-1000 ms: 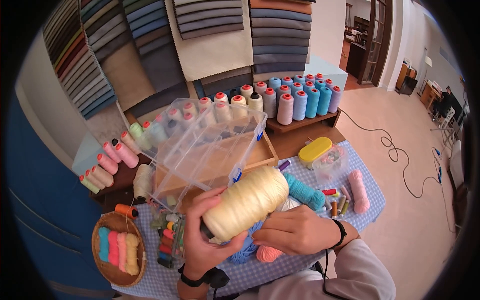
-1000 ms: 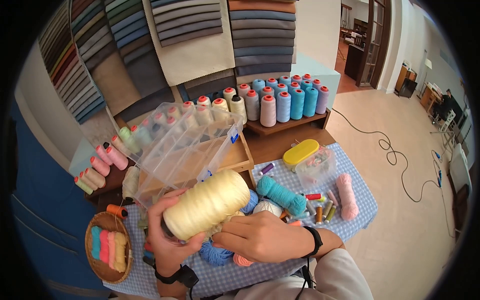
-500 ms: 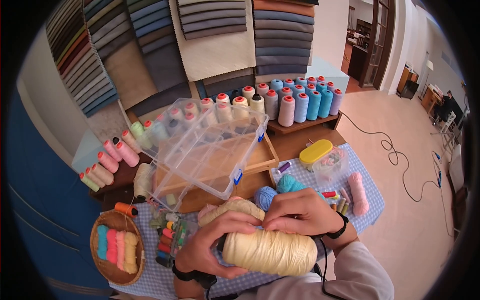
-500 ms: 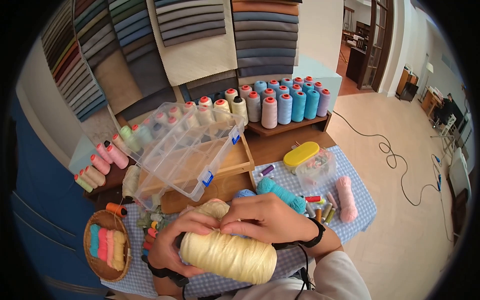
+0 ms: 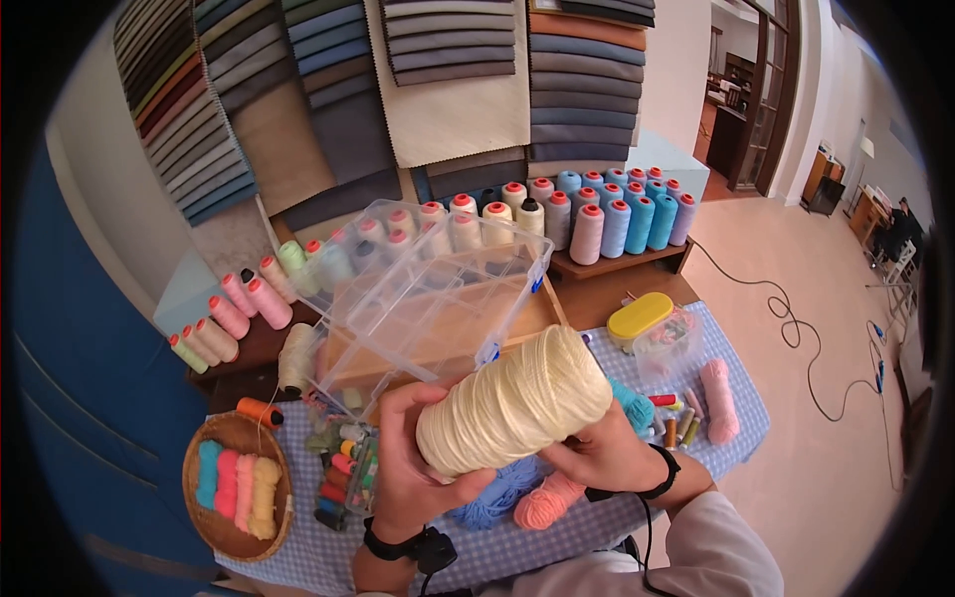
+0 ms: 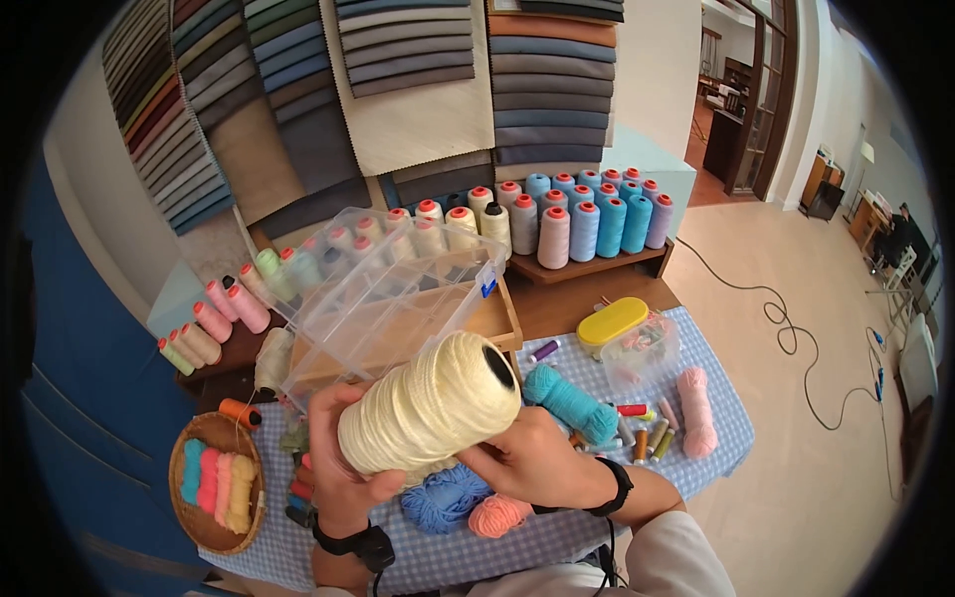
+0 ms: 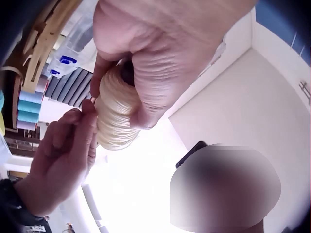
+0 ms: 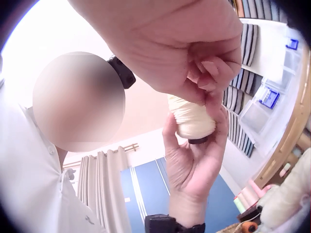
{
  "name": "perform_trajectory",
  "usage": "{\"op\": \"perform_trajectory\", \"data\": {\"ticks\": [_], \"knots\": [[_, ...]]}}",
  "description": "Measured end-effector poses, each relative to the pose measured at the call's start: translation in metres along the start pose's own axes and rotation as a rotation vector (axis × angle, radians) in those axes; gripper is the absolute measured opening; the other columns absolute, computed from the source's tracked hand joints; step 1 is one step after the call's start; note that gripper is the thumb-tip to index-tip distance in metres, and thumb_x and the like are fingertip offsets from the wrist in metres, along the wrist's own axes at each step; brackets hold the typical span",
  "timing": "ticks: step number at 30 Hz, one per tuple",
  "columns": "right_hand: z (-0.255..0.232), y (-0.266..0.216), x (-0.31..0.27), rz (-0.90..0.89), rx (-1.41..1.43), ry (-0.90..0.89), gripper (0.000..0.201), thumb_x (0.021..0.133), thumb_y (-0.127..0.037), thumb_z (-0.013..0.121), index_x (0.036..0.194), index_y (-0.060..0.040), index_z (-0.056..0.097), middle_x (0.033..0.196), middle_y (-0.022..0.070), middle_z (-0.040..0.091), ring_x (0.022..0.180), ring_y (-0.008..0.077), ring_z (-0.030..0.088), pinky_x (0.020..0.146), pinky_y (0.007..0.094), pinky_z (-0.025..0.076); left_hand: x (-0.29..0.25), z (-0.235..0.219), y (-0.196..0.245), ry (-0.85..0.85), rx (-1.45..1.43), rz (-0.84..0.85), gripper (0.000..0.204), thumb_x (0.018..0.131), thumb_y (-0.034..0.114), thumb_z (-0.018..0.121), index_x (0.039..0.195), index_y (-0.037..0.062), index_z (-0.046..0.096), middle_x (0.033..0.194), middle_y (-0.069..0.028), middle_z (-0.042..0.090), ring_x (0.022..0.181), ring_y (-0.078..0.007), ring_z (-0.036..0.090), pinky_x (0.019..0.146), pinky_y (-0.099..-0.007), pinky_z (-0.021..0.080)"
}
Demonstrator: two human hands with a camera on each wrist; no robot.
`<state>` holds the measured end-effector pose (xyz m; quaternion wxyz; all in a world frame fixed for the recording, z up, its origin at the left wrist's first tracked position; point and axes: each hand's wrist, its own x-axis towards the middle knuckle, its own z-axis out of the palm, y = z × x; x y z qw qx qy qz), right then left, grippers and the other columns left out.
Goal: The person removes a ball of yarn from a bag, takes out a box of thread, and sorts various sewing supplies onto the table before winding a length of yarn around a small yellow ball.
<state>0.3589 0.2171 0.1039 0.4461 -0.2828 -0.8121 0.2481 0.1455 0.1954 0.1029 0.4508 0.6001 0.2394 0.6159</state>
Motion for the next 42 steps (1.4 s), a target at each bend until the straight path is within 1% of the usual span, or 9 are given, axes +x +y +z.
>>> {"op": "perform_trajectory", "data": {"ticks": [3,6,12,15,17,21,31,38,42], "knots": [[0.000,-0.001,-0.001,-0.022,-0.015,0.022,0.021,0.079,-0.003,0.070,0.099,-0.0014,0.067,0.092,0.0124,0.068,0.076,0.0279,0.068,0.062,0.0349,0.052,0.003,0.008,-0.006,-0.011,0.133,0.172,0.077,0.070,0.018,0.086,0.126,0.0047,0.034,0.132,-0.0246,0.048,0.122,-0.0302,0.052,0.101,-0.0411,0.043],[-0.004,-0.002,-0.004,0.094,0.115,-0.092,0.036,0.078,-0.002,0.068,0.113,-0.0006,0.063,0.117,0.0161,0.062,0.111,0.0366,0.058,0.099,0.0454,0.042,0.001,0.001,-0.003,-0.071,0.329,0.279,0.076,0.069,0.014,0.086,0.124,0.0059,0.034,0.132,-0.0266,0.047,0.121,-0.0326,0.052,0.101,-0.0435,0.043],[0.012,-0.010,-0.015,0.126,0.302,0.032,0.031,0.079,-0.001,0.069,0.111,-0.0004,0.065,0.112,0.0124,0.064,0.095,0.0195,0.064,0.076,0.0312,0.051,-0.001,0.007,0.010,-0.027,0.332,0.379,0.073,0.068,0.012,0.086,0.122,0.0063,0.037,0.127,-0.0254,0.050,0.120,-0.0352,0.053,0.098,-0.0441,0.044],[0.009,-0.015,-0.017,0.111,0.173,-0.088,0.027,0.079,-0.005,0.071,0.105,-0.0020,0.067,0.103,0.0120,0.066,0.087,0.0201,0.066,0.069,0.0313,0.051,-0.006,0.006,0.013,-0.027,0.266,0.344,0.073,0.067,0.013,0.087,0.121,0.0069,0.038,0.127,-0.0257,0.050,0.121,-0.0355,0.052,0.098,-0.0448,0.043],[0.003,-0.019,-0.015,-0.001,-0.079,-0.538,0.029,0.077,-0.009,0.075,0.105,-0.0037,0.068,0.104,0.0132,0.067,0.090,0.0252,0.067,0.076,0.0335,0.053,-0.009,0.005,0.014,0.023,0.223,0.371,0.074,0.066,0.014,0.087,0.121,0.0072,0.038,0.126,-0.0270,0.052,0.121,-0.0359,0.053,0.097,-0.0461,0.044],[0.036,-0.019,-0.006,-0.312,-0.005,-0.602,0.023,0.076,-0.021,0.078,0.093,-0.0077,0.070,0.084,0.0081,0.067,0.070,0.0283,0.066,0.065,0.0370,0.053,-0.021,-0.010,0.041,0.067,0.233,0.438,0.073,0.068,0.010,0.083,0.126,0.0079,0.038,0.129,-0.0230,0.048,0.122,-0.0321,0.049,0.100,-0.0438,0.039],[0.101,0.029,-0.023,-0.220,0.207,-0.838,0.021,0.090,-0.023,0.063,0.097,-0.0037,0.067,0.087,0.0114,0.066,0.076,0.0304,0.066,0.065,0.0375,0.054,-0.137,-0.112,0.120,0.882,0.217,0.197,0.063,0.093,0.048,0.057,0.133,0.0007,0.044,0.125,-0.0135,0.056,0.115,-0.0279,0.056,0.099,-0.0418,0.045],[0.107,0.040,-0.028,-0.140,0.265,-0.851,0.019,0.087,-0.022,0.067,0.098,-0.0058,0.068,0.090,0.0108,0.067,0.075,0.0288,0.066,0.067,0.0361,0.052,-0.228,-0.248,0.156,1.169,0.054,-0.145,0.042,0.098,0.034,0.053,0.127,0.0024,0.052,0.118,-0.0093,0.063,0.104,-0.0224,0.062,0.089,-0.0380,0.051],[0.103,0.036,-0.025,-0.119,0.195,-0.886,0.019,0.088,-0.022,0.067,0.098,-0.0060,0.068,0.089,0.0102,0.067,0.074,0.0288,0.065,0.066,0.0367,0.052,-0.238,-0.281,0.153,1.405,0.466,-0.425,0.047,0.089,0.037,0.067,0.109,-0.0057,0.061,0.095,-0.0108,0.068,0.078,-0.0213,0.068,0.068,-0.0321,0.056]]}}
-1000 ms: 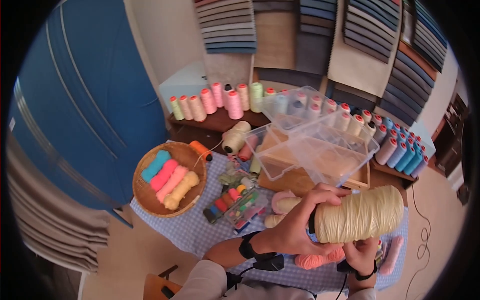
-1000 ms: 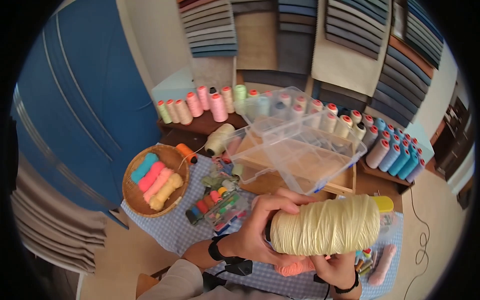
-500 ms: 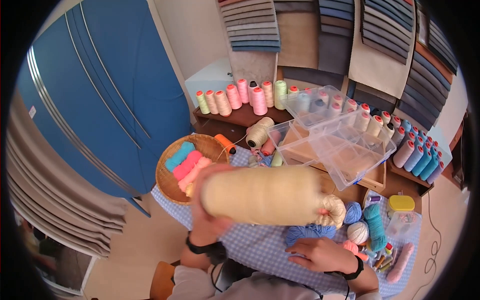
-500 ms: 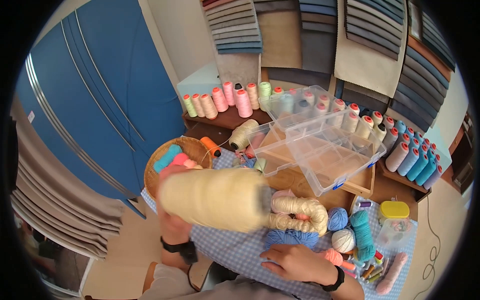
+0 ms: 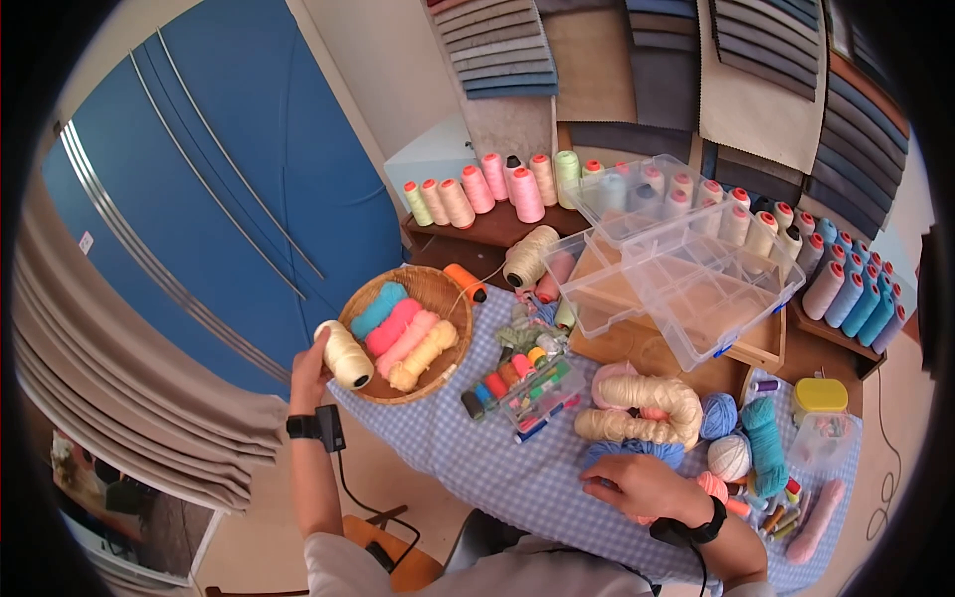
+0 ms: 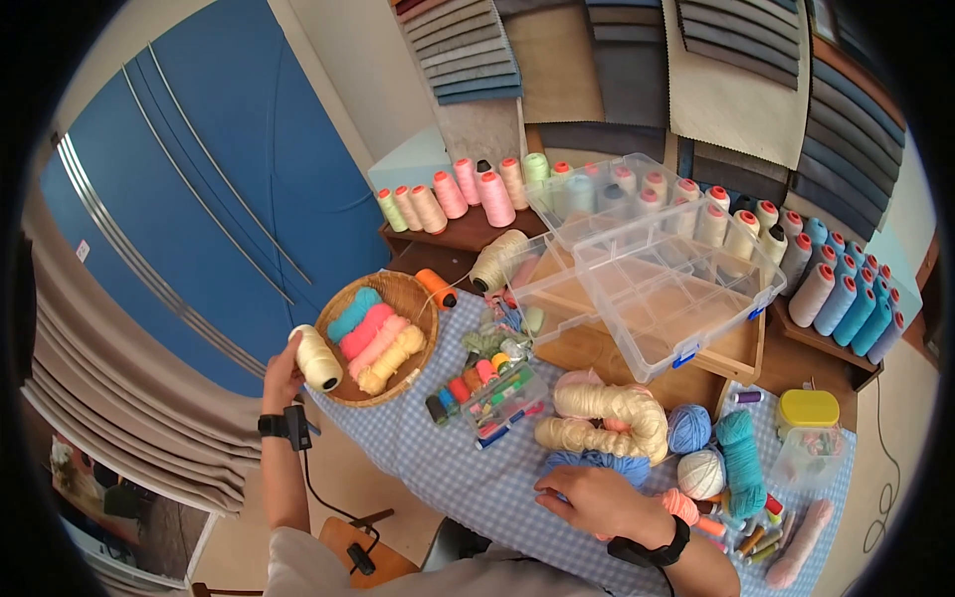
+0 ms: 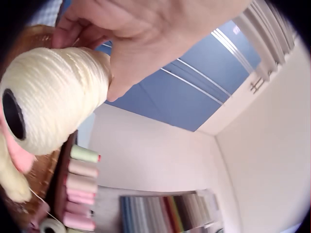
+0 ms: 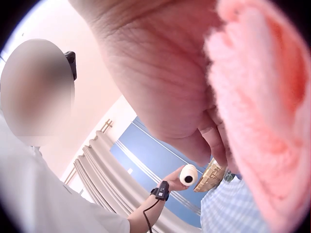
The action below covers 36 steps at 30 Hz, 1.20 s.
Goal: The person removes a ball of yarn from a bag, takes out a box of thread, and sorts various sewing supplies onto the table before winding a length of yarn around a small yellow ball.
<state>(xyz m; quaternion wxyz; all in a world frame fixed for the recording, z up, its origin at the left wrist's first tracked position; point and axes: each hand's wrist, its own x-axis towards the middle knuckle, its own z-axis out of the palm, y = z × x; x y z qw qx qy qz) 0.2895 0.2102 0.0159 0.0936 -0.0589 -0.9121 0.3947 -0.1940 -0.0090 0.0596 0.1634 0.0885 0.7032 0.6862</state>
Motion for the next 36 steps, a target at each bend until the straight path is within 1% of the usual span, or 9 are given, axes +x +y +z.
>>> {"op": "perform_trajectory", "data": {"ticks": [2,7,13,15,16,22,25,29,36], "knots": [[0.001,0.002,-0.001,0.003,0.007,-0.021,0.021,0.089,-0.024,0.064,0.099,-0.0052,0.067,0.092,0.0106,0.067,0.079,0.0305,0.065,0.069,0.0383,0.053,0.024,-0.008,-0.020,0.154,0.357,0.045,0.057,0.076,0.046,0.077,0.085,-0.0096,0.067,0.075,-0.0103,0.067,0.057,-0.0200,0.065,0.049,-0.0278,0.052],[-0.001,-0.001,-0.001,0.030,0.005,-0.066,0.025,0.091,-0.027,0.060,0.100,-0.0043,0.066,0.097,0.0108,0.066,0.085,0.0323,0.065,0.072,0.0398,0.053,0.042,0.008,-0.023,0.240,0.733,0.013,0.061,0.072,0.053,0.075,0.076,-0.0079,0.069,0.072,-0.0155,0.068,0.063,-0.0243,0.068,0.055,-0.0324,0.054],[0.001,0.002,-0.002,0.024,-0.010,-0.072,0.027,0.092,-0.028,0.059,0.102,-0.0037,0.065,0.098,0.0111,0.066,0.086,0.0323,0.065,0.072,0.0398,0.053,0.034,0.029,-0.027,0.323,1.347,0.175,0.067,0.074,0.060,0.069,0.094,-0.0044,0.068,0.095,-0.0218,0.070,0.090,-0.0358,0.068,0.078,-0.0444,0.054],[0.002,0.002,-0.002,0.009,0.001,-0.049,0.027,0.092,-0.028,0.059,0.102,-0.0038,0.065,0.097,0.0114,0.065,0.086,0.0324,0.065,0.072,0.0400,0.053,0.027,0.035,-0.034,0.462,1.557,0.363,0.071,0.076,0.060,0.067,0.108,-0.0032,0.063,0.102,-0.0200,0.067,0.099,-0.0390,0.064,0.080,-0.0447,0.054],[0.001,0.002,-0.002,0.011,0.001,-0.044,0.027,0.092,-0.028,0.059,0.102,-0.0038,0.065,0.097,0.0114,0.065,0.086,0.0324,0.065,0.072,0.0400,0.053,0.024,0.038,-0.029,0.382,1.606,0.265,0.074,0.078,0.058,0.066,0.119,-0.0031,0.056,0.114,-0.0206,0.061,0.108,-0.0426,0.059,0.087,-0.0449,0.052],[-0.001,-0.001,-0.002,0.036,-0.010,-0.089,0.026,0.092,-0.027,0.060,0.102,-0.0039,0.065,0.096,0.0114,0.065,0.086,0.0326,0.064,0.072,0.0404,0.053,0.055,0.014,-0.067,0.308,1.051,0.214,0.081,0.081,0.055,0.064,0.130,-0.0067,0.045,0.132,-0.0362,0.040,0.115,-0.0484,0.051,0.100,-0.0467,0.042],[0.002,0.001,-0.003,0.035,-0.009,-0.067,0.026,0.092,-0.027,0.060,0.102,-0.0037,0.065,0.096,0.0118,0.065,0.085,0.0330,0.064,0.072,0.0406,0.053,0.055,0.015,-0.067,0.342,1.013,0.125,0.086,0.077,0.054,0.068,0.132,-0.0070,0.043,0.129,-0.0405,0.040,0.115,-0.0501,0.050,0.100,-0.0464,0.042],[0.004,0.004,-0.003,0.006,-0.007,-0.035,0.024,0.091,-0.025,0.061,0.101,-0.0043,0.065,0.094,0.0117,0.065,0.084,0.0327,0.064,0.071,0.0405,0.052,0.060,0.007,-0.069,0.254,1.005,0.110,0.090,0.073,0.054,0.072,0.134,-0.0060,0.043,0.130,-0.0387,0.041,0.115,-0.0481,0.051,0.100,-0.0453,0.042],[0.010,0.003,-0.006,-0.013,-0.044,0.001,0.022,0.090,-0.024,0.062,0.100,-0.0043,0.064,0.092,0.0115,0.064,0.085,0.0323,0.064,0.072,0.0410,0.052,0.047,0.027,-0.058,0.369,1.007,0.077,0.092,0.071,0.055,0.074,0.133,-0.0052,0.043,0.133,-0.0338,0.041,0.123,-0.0451,0.045,0.102,-0.0465,0.040]]}}
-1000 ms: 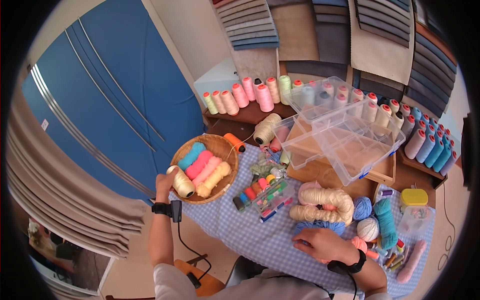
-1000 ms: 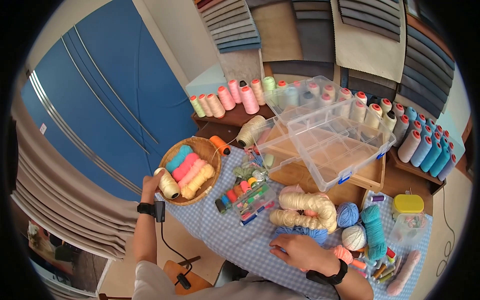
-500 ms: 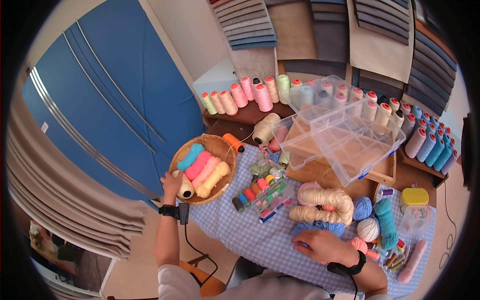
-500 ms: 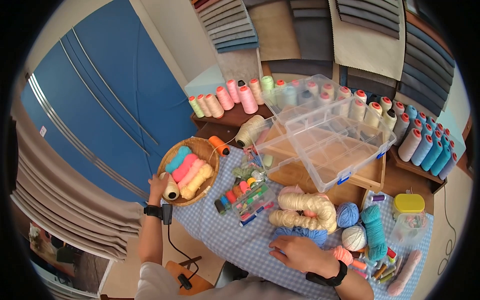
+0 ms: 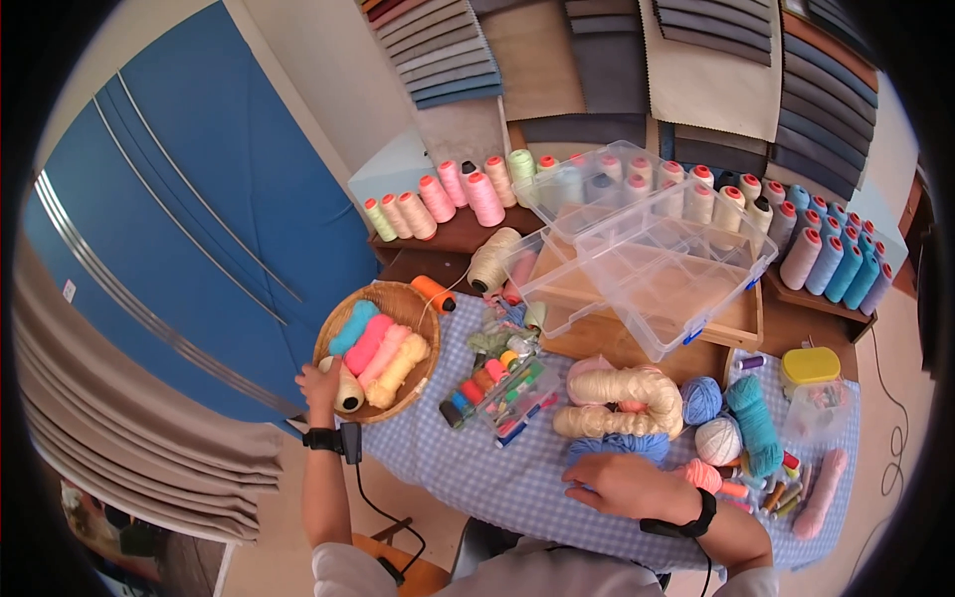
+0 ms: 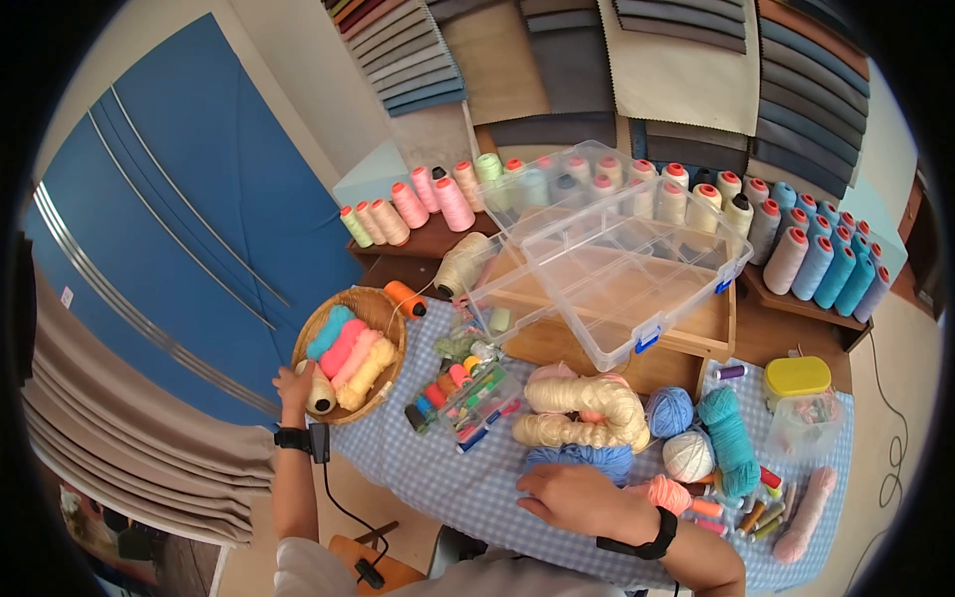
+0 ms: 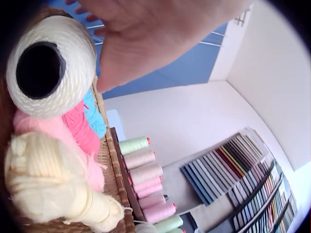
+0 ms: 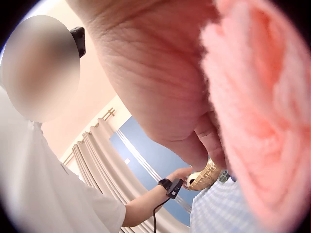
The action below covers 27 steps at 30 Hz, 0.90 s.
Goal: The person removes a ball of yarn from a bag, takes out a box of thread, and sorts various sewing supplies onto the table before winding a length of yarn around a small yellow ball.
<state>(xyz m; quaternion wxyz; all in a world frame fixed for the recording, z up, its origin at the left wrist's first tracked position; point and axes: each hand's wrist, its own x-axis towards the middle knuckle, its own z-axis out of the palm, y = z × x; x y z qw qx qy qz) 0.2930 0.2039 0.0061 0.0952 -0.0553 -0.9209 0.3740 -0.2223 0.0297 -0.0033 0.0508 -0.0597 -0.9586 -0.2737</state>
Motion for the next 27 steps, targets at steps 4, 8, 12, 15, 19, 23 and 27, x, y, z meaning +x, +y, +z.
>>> {"op": "perform_trajectory", "data": {"ticks": [4,8,12,15,19,23,27], "knots": [[0.011,-0.010,-0.003,-0.015,-0.104,-0.070,0.022,0.090,-0.023,0.061,0.101,-0.0045,0.063,0.089,0.0123,0.062,0.083,0.0333,0.064,0.071,0.0422,0.052,-0.049,-0.009,0.052,0.390,0.052,0.431,0.076,0.077,0.042,0.074,0.128,-0.0063,0.046,0.131,-0.0285,0.044,0.119,-0.0444,0.046,0.101,-0.0479,0.038],[0.037,-0.010,-0.005,-0.149,0.054,-0.132,0.022,0.091,-0.023,0.058,0.094,-0.0013,0.057,0.086,0.0141,0.061,0.080,0.0350,0.063,0.068,0.0434,0.052,-0.106,-0.013,0.129,0.252,-0.290,0.909,0.060,0.077,0.023,0.076,0.122,-0.0074,0.049,0.118,-0.0265,0.052,0.111,-0.0407,0.050,0.097,-0.0448,0.040],[0.056,0.001,-0.006,-0.186,0.098,-0.219,0.022,0.092,-0.022,0.056,0.098,-0.0007,0.056,0.089,0.0166,0.061,0.083,0.0373,0.063,0.069,0.0456,0.052,-0.118,0.046,0.186,0.037,-0.380,1.028,0.058,0.075,0.023,0.078,0.116,-0.0076,0.052,0.113,-0.0253,0.053,0.106,-0.0401,0.052,0.093,-0.0440,0.043],[0.057,0.006,-0.004,-0.169,0.090,-0.224,0.022,0.092,-0.022,0.055,0.099,-0.0004,0.055,0.090,0.0178,0.061,0.085,0.0382,0.062,0.071,0.0459,0.051,-0.114,0.091,0.221,-0.111,-0.283,0.950,0.063,0.072,0.024,0.079,0.119,-0.0071,0.050,0.117,-0.0250,0.052,0.106,-0.0417,0.052,0.092,-0.0451,0.044],[0.059,0.010,0.000,-0.172,0.063,-0.230,0.021,0.092,-0.020,0.055,0.098,-0.0002,0.055,0.090,0.0187,0.060,0.086,0.0391,0.062,0.073,0.0456,0.051,-0.125,0.124,0.248,-0.020,-0.187,0.991,0.063,0.071,0.022,0.078,0.120,-0.0041,0.048,0.118,-0.0238,0.050,0.107,-0.0431,0.052,0.092,-0.0463,0.044],[0.061,0.011,0.001,-0.183,0.089,-0.196,0.021,0.091,-0.020,0.055,0.098,-0.0001,0.055,0.091,0.0190,0.061,0.086,0.0395,0.062,0.073,0.0458,0.051,-0.138,0.135,0.258,-0.022,-0.057,0.890,0.050,0.073,0.014,0.073,0.114,0.0034,0.046,0.112,-0.0215,0.050,0.106,-0.0423,0.053,0.089,-0.0485,0.045],[0.061,0.013,0.002,-0.175,0.090,-0.237,0.021,0.091,-0.020,0.056,0.099,-0.0002,0.055,0.093,0.0196,0.061,0.086,0.0397,0.062,0.073,0.0464,0.051,-0.134,0.141,0.259,-0.016,-0.077,0.858,0.048,0.074,0.010,0.071,0.114,0.0033,0.047,0.113,-0.0217,0.051,0.105,-0.0419,0.054,0.088,-0.0483,0.045]]}}
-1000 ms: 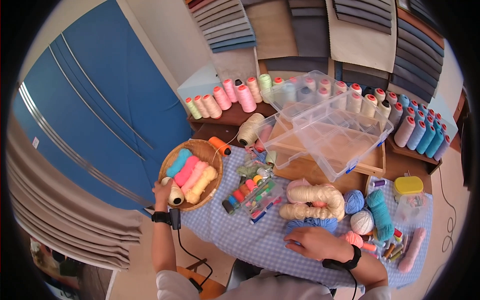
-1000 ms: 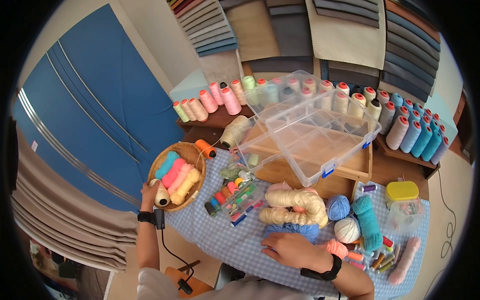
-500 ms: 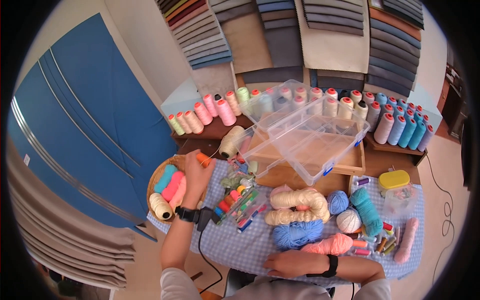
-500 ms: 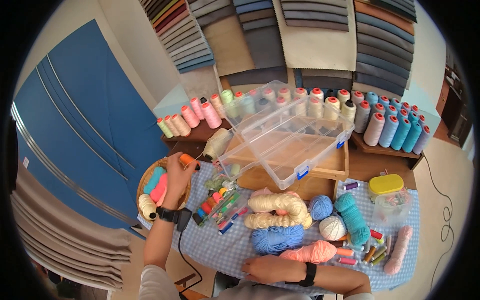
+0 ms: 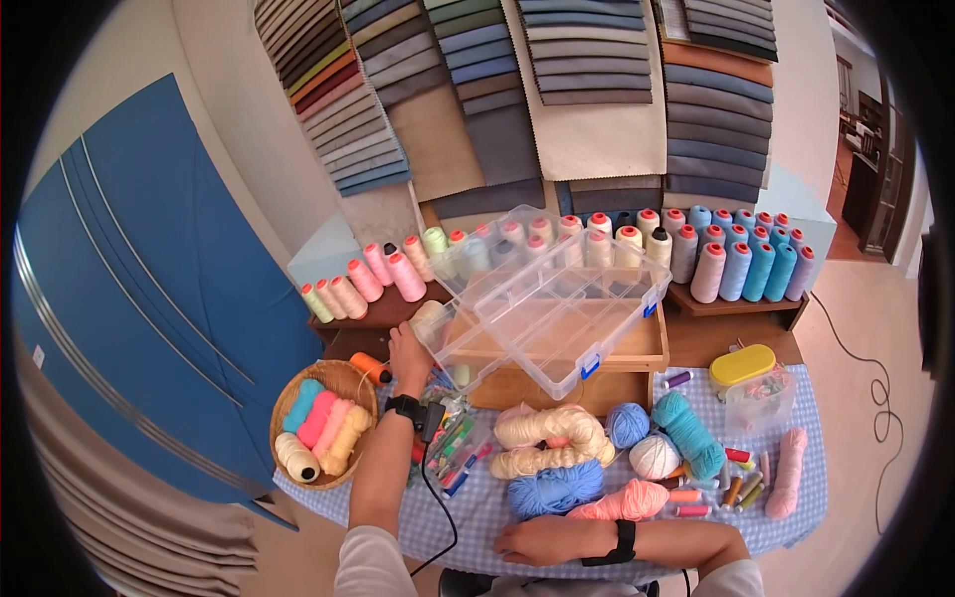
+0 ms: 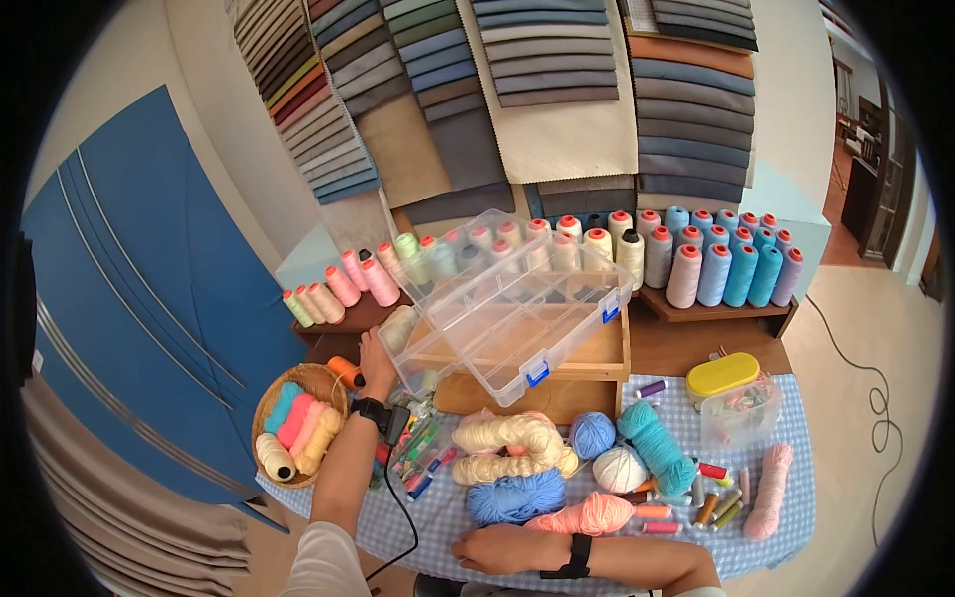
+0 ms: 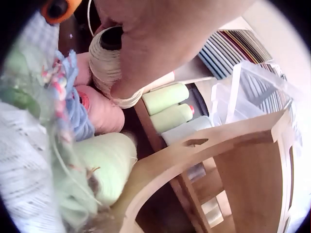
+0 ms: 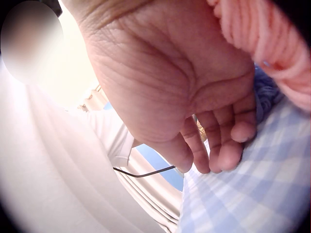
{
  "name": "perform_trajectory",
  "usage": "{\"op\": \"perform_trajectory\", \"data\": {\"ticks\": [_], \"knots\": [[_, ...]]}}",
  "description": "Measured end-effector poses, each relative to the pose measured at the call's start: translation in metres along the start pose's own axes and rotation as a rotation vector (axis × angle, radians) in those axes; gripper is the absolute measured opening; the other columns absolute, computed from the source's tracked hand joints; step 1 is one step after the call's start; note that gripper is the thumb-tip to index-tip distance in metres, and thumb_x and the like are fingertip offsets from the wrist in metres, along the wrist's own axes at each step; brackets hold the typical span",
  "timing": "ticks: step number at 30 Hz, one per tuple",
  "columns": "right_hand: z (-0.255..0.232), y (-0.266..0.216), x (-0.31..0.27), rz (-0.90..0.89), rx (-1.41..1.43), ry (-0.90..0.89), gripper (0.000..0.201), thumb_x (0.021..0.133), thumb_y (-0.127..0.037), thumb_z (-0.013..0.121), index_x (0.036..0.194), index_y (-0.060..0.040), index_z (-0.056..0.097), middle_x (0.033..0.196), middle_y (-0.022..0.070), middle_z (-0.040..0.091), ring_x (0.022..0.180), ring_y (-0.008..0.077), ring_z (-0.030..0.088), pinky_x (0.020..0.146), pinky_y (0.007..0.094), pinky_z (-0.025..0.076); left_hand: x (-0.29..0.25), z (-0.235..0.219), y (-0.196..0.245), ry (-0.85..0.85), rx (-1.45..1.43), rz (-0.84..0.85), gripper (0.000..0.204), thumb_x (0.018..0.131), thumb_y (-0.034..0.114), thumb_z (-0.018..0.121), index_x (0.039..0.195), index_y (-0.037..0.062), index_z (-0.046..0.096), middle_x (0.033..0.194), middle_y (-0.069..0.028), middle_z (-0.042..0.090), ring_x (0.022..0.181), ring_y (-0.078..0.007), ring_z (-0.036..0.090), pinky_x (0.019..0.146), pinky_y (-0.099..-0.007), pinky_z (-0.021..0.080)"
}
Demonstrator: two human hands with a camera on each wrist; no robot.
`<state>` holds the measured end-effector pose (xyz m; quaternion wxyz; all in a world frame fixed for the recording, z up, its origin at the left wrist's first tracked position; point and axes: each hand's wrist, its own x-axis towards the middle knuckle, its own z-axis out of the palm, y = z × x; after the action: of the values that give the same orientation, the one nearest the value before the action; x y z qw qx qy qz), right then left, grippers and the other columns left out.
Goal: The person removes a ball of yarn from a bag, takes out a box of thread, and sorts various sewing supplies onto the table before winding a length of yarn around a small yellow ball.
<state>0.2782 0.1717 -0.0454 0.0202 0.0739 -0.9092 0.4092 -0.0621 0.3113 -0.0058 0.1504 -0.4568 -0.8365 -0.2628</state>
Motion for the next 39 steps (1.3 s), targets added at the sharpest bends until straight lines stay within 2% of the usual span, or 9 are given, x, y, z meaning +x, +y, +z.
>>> {"op": "perform_trajectory", "data": {"ticks": [11,13,18,20,25,28,31,34,39], "knots": [[0.002,0.000,-0.001,-0.012,0.002,0.012,0.022,0.092,-0.021,0.055,0.101,0.0000,0.053,0.093,0.0191,0.060,0.085,0.0394,0.062,0.071,0.0461,0.052,-0.079,-0.107,-0.033,0.103,-0.762,-0.322,0.056,0.073,0.023,0.076,0.118,-0.0028,0.056,0.105,-0.0199,0.064,0.090,-0.0317,0.065,0.081,-0.0410,0.052],[-0.001,-0.003,-0.002,-0.017,-0.052,-0.010,0.022,0.092,-0.020,0.054,0.101,-0.0003,0.053,0.093,0.0186,0.060,0.085,0.0384,0.062,0.071,0.0459,0.052,-0.108,-0.149,-0.021,-0.011,-1.380,-0.424,0.044,0.084,0.025,0.061,0.118,-0.0028,0.055,0.106,-0.0201,0.064,0.083,-0.0314,0.066,0.073,-0.0404,0.054],[-0.038,-0.042,-0.005,-0.051,-0.046,0.148,0.023,0.093,-0.020,0.055,0.105,-0.0004,0.054,0.097,0.0168,0.059,0.087,0.0365,0.062,0.070,0.0441,0.052,-0.137,-0.208,0.028,-0.176,-1.613,-0.320,0.046,0.096,0.034,0.039,0.119,-0.0037,0.052,0.084,-0.0225,0.065,0.056,-0.0272,0.062,0.045,-0.0352,0.049],[-0.065,-0.066,-0.012,-0.034,-0.073,0.375,0.029,0.092,-0.019,0.059,0.113,0.0000,0.053,0.105,0.0160,0.056,0.089,0.0341,0.062,0.072,0.0408,0.053,-0.154,-0.214,0.041,-0.408,-1.476,-0.211,0.064,0.093,0.054,0.038,0.121,-0.0026,0.050,0.077,-0.0239,0.063,0.052,-0.0277,0.059,0.038,-0.0365,0.043],[-0.123,-0.109,-0.041,0.096,0.002,0.786,0.066,0.084,-0.023,0.074,0.134,0.0015,0.040,0.128,0.0198,0.046,0.110,0.0319,0.055,0.091,0.0376,0.048,-0.173,-0.175,0.061,-1.180,-2.125,-0.282,0.077,0.083,0.052,0.044,0.133,-0.0054,0.043,0.101,-0.0267,0.064,0.067,-0.0382,0.065,0.055,-0.0491,0.053],[-0.126,-0.110,-0.053,0.041,0.141,0.821,0.077,0.080,-0.030,0.078,0.138,0.0005,0.037,0.136,0.0225,0.043,0.133,0.0378,0.036,0.112,0.0466,0.028,-0.166,-0.157,0.087,-1.257,-2.129,-0.183,0.076,0.088,0.054,0.047,0.135,-0.0058,0.040,0.105,-0.0278,0.062,0.074,-0.0380,0.066,0.062,-0.0469,0.055],[-0.140,-0.118,-0.067,0.088,0.068,0.707,0.060,0.083,-0.024,0.076,0.132,-0.0036,0.047,0.128,0.0182,0.051,0.124,0.0312,0.049,0.104,0.0418,0.040,-0.152,-0.159,0.117,-1.564,-2.098,-0.072,0.080,0.090,0.057,0.049,0.136,-0.0067,0.036,0.105,-0.0271,0.063,0.082,-0.0361,0.067,0.067,-0.0428,0.057],[-0.138,-0.113,-0.083,0.231,0.357,0.975,0.027,0.089,-0.008,0.067,0.114,-0.0027,0.061,0.096,0.0062,0.065,0.077,0.0072,0.062,0.064,0.0251,0.050,-0.138,-0.173,0.127,-1.352,-1.603,0.063,0.089,0.086,0.063,0.055,0.137,-0.0059,0.034,0.104,-0.0254,0.063,0.083,-0.0342,0.067,0.068,-0.0419,0.057],[-0.147,-0.108,-0.086,0.258,0.062,1.055,0.013,0.093,-0.006,0.061,0.103,0.0002,0.065,0.078,0.0087,0.065,0.071,0.0131,0.063,0.061,0.0265,0.049,-0.131,-0.161,0.145,-1.540,-1.980,0.172,0.094,0.081,0.064,0.063,0.137,-0.0063,0.034,0.105,-0.0239,0.062,0.086,-0.0320,0.067,0.070,-0.0397,0.056]]}}
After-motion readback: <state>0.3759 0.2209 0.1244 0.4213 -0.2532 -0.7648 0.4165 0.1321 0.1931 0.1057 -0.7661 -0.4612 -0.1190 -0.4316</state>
